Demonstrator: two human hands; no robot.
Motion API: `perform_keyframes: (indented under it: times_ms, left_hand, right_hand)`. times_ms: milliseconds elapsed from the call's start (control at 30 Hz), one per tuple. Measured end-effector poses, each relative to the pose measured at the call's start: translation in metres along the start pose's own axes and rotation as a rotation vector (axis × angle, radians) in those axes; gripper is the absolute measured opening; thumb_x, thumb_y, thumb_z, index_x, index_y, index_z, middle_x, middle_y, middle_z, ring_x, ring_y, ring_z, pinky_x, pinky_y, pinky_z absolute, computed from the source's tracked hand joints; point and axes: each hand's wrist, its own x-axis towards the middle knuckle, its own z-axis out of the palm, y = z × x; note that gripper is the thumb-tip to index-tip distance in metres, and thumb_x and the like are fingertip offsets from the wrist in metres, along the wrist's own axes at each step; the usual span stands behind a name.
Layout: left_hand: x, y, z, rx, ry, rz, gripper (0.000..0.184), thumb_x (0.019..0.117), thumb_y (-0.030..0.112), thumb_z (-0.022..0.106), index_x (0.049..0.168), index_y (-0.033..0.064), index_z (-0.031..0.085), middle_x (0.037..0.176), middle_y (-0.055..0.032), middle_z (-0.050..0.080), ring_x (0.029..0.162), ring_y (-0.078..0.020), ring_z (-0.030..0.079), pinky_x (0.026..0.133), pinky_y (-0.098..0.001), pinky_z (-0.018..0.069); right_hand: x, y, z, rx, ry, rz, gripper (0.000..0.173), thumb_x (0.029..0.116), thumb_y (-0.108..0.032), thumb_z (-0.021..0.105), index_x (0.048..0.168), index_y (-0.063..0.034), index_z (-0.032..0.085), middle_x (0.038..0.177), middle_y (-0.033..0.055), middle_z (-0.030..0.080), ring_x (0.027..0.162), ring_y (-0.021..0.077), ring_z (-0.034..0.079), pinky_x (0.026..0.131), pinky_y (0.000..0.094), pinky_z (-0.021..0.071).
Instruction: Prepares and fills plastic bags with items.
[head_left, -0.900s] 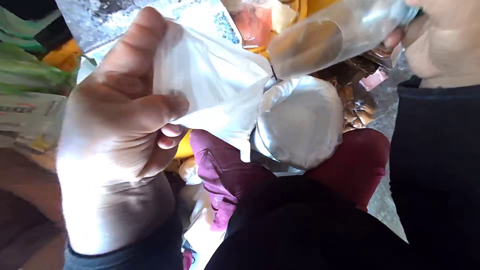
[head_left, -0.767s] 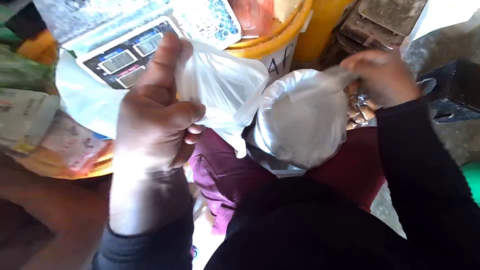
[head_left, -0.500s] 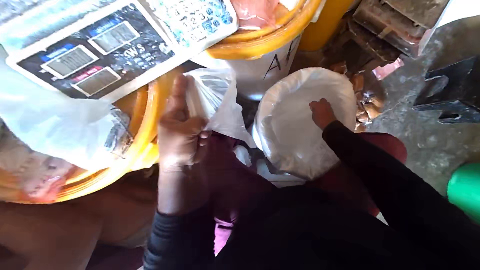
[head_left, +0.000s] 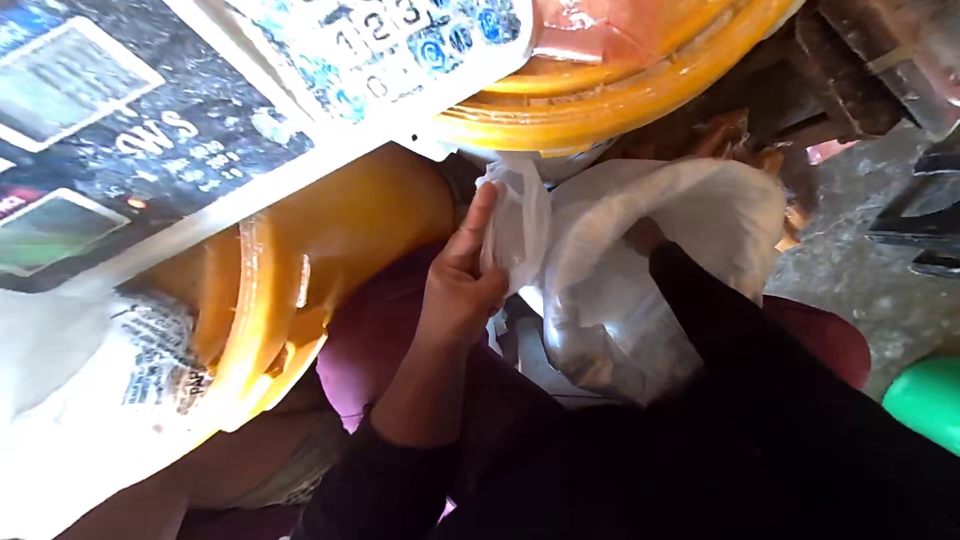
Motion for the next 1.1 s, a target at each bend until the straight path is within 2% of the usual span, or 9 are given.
perform_keyframes:
  times_ms: [100, 133, 167, 200, 333, 500, 600, 867, 1100]
  left_hand:
    - [0.001, -0.001, 0.003, -0.034, -0.046, 0.002, 0.092, 0.0773, -0.015, 0.059, 0.159, 0.0219, 0.037, 0.142, 0.0043, 0.06, 0.07, 0.0013, 0.062, 0.057, -0.0145, 0.0531]
    - [0.002, 0.0, 0.005, -0.026, -0.056, -0.007, 0.093, 0.0772, -0.015, 0.059, 0.16, 0.0221, 0.036, 0.14, 0.0044, 0.061, 0.073, 0.0009, 0.064, 0.059, -0.0148, 0.0543]
    - [0.002, 0.002, 0.006, -0.007, -0.059, -0.015, 0.094, 0.0766, -0.014, 0.059, 0.16, 0.0227, 0.035, 0.138, 0.0046, 0.063, 0.077, 0.0003, 0.066, 0.062, -0.0157, 0.0559]
    - [0.003, 0.002, 0.006, 0.01, -0.066, -0.018, 0.095, 0.0766, -0.014, 0.058, 0.16, 0.0228, 0.034, 0.138, 0.0042, 0.063, 0.081, -0.0004, 0.068, 0.066, -0.0168, 0.0573]
    - [0.0, 0.002, 0.003, 0.04, -0.078, -0.025, 0.095, 0.0774, -0.014, 0.058, 0.161, 0.0242, 0.033, 0.133, 0.0014, 0.066, 0.081, -0.0016, 0.068, 0.067, -0.0178, 0.0575]
    - [-0.007, 0.008, 0.006, 0.071, -0.092, 0.013, 0.097, 0.0787, -0.016, 0.055, 0.162, 0.0272, 0.032, 0.135, 0.0001, 0.064, 0.073, -0.0011, 0.063, 0.058, -0.0174, 0.0529]
    - [-0.017, 0.013, 0.006, 0.084, -0.088, 0.05, 0.096, 0.0799, -0.016, 0.054, 0.162, 0.028, 0.03, 0.147, -0.0004, 0.056, 0.091, -0.0053, 0.069, 0.069, -0.0235, 0.0586]
    - [-0.08, 0.072, 0.021, 0.087, -0.102, 0.178, 0.098, 0.0792, -0.019, 0.054, 0.163, 0.0252, 0.029, 0.123, -0.0022, 0.068, 0.057, -0.0009, 0.054, 0.047, -0.0152, 0.0453]
    - [-0.116, 0.087, 0.055, 0.22, -0.121, 0.048, 0.098, 0.0832, -0.019, 0.058, 0.163, 0.0283, 0.028, 0.103, -0.0068, 0.072, 0.054, -0.0032, 0.054, 0.047, -0.0167, 0.0447]
  right_hand:
    - [-0.008, -0.008, 0.019, 0.037, 0.04, -0.039, 0.027, 0.104, -0.015, 0.057, 0.118, 0.0044, 0.07, 0.116, 0.0266, 0.069, 0.105, 0.04, 0.068, 0.094, 0.0572, 0.0532]
    - [-0.019, -0.033, 0.023, 0.026, -0.033, 0.082, 0.031, 0.1057, -0.016, 0.054, 0.123, 0.0062, 0.066, 0.121, 0.0273, 0.067, 0.11, 0.0393, 0.067, 0.097, 0.0539, 0.0527]
    - [-0.021, -0.07, 0.012, 0.083, -0.269, 0.342, 0.037, 0.1094, -0.016, 0.047, 0.141, 0.0025, 0.054, 0.143, 0.023, 0.056, 0.13, 0.0352, 0.056, 0.111, 0.0495, 0.0415]
    - [-0.018, -0.076, 0.019, 0.168, -0.286, 0.411, 0.037, 0.108, -0.014, 0.05, 0.14, 0.0027, 0.056, 0.142, 0.0233, 0.057, 0.128, 0.0351, 0.058, 0.11, 0.0487, 0.0429]
    - [-0.013, -0.025, 0.043, 0.387, -0.147, 0.223, 0.027, 0.1051, -0.006, 0.052, 0.127, 0.004, 0.063, 0.121, 0.0233, 0.063, 0.092, 0.0251, 0.065, 0.081, 0.037, 0.0561]
    - [-0.067, -0.018, -0.01, 0.725, -0.09, 0.246, 0.029, 0.1038, -0.002, 0.05, 0.131, 0.0027, 0.059, 0.119, 0.0164, 0.063, 0.091, 0.0182, 0.064, 0.077, 0.0329, 0.0557]
    - [-0.108, -0.016, -0.04, 0.803, -0.068, 0.179, 0.029, 0.106, -0.004, 0.046, 0.132, 0.0025, 0.057, 0.118, 0.0148, 0.063, 0.094, 0.0185, 0.064, 0.08, 0.0336, 0.0563]
    - [-0.219, -0.02, -0.092, 0.928, 0.104, 0.028, 0.027, 0.1064, -0.006, 0.044, 0.129, 0.0024, 0.057, 0.108, 0.0091, 0.065, 0.087, 0.0158, 0.066, 0.076, 0.0328, 0.0584]
    - [-0.295, -0.064, -0.139, 1.039, 0.216, -0.087, 0.024, 0.1069, -0.004, 0.039, 0.119, -0.0018, 0.059, 0.098, 0.0058, 0.068, 0.081, 0.0147, 0.068, 0.073, 0.0312, 0.0603]
